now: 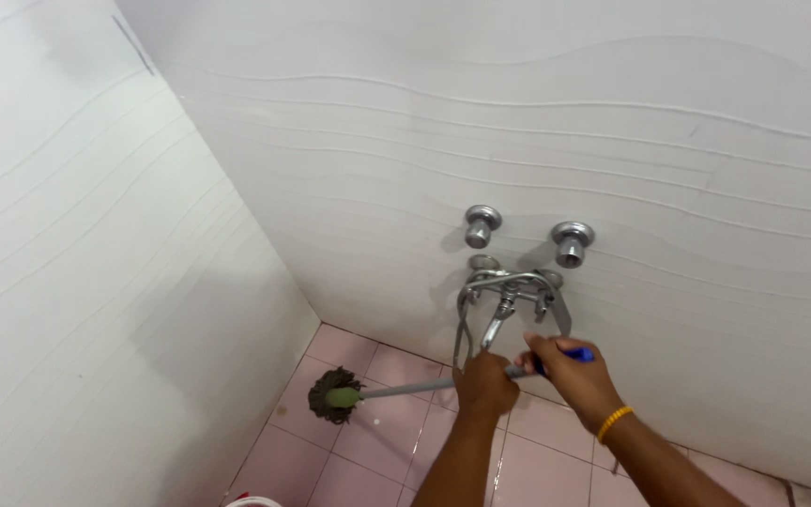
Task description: The person mops the tiled bathroom floor using a cleaning mop and a bucket of water.
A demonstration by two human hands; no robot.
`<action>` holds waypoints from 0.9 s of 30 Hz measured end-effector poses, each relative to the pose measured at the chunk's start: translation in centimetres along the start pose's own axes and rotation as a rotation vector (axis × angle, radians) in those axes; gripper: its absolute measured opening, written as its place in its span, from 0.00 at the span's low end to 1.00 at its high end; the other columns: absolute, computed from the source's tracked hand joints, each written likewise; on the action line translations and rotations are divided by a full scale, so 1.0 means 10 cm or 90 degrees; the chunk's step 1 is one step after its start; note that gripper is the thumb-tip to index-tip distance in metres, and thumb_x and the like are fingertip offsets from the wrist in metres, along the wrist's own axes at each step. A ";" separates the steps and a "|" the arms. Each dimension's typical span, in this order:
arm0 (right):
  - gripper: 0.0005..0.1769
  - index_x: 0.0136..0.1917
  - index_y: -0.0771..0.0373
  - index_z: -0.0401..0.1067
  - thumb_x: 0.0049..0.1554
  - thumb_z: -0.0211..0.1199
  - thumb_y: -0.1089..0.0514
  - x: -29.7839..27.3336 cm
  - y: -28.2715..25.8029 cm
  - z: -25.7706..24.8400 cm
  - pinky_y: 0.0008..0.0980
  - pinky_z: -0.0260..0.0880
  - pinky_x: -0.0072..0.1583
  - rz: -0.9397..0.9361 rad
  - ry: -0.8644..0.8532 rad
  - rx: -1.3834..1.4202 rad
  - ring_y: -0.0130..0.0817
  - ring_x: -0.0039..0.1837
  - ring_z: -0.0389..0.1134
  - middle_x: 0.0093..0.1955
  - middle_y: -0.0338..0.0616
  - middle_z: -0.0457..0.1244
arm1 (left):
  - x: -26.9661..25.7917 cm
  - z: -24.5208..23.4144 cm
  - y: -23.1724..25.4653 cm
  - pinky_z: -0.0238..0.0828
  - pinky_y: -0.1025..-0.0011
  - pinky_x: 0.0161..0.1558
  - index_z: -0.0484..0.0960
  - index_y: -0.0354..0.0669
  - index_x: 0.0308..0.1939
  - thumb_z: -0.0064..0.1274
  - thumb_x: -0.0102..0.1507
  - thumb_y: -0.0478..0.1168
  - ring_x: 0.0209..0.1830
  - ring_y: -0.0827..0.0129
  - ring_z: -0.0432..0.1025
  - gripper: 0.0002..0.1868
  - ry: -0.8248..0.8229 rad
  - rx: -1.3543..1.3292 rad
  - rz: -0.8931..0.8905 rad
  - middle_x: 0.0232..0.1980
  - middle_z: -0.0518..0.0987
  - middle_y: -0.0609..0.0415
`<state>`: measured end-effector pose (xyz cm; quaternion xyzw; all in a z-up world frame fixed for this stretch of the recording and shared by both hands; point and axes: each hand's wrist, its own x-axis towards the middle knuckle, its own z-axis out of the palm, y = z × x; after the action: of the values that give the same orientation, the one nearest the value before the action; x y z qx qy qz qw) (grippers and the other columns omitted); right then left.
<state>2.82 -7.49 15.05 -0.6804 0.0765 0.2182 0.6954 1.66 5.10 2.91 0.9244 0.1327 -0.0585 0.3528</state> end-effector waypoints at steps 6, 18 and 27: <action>0.22 0.30 0.70 0.74 0.59 0.62 0.51 0.15 -0.36 0.46 0.32 0.70 0.55 -0.041 -0.021 -0.123 0.34 0.44 0.72 0.34 0.47 0.69 | 0.17 -0.27 -0.18 0.48 0.35 0.65 0.85 0.45 0.39 0.59 0.56 0.33 0.56 0.50 0.69 0.08 0.156 -0.048 0.003 0.50 0.77 0.49; 0.22 0.30 0.65 0.71 0.58 0.64 0.48 0.18 -0.31 0.09 0.32 0.68 0.55 -0.006 -0.051 -0.072 0.32 0.44 0.67 0.35 0.44 0.68 | 0.10 -0.30 -0.10 0.75 0.63 0.41 0.80 0.43 0.28 0.69 0.51 0.50 0.34 0.60 0.79 0.18 0.036 -0.321 -0.027 0.30 0.82 0.52; 0.23 0.33 0.67 0.68 0.61 0.66 0.49 0.02 -0.11 -0.95 0.36 0.71 0.60 -0.012 -0.054 -0.047 0.38 0.52 0.74 0.38 0.48 0.67 | -0.07 0.30 0.53 0.52 0.66 0.51 0.79 0.42 0.24 0.72 0.52 0.61 0.32 0.65 0.77 0.27 -0.045 -0.187 0.026 0.26 0.82 0.51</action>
<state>5.22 -16.78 15.38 -0.6961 0.0322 0.2431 0.6747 2.49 -0.88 4.17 0.8626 0.1083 -0.0640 0.4900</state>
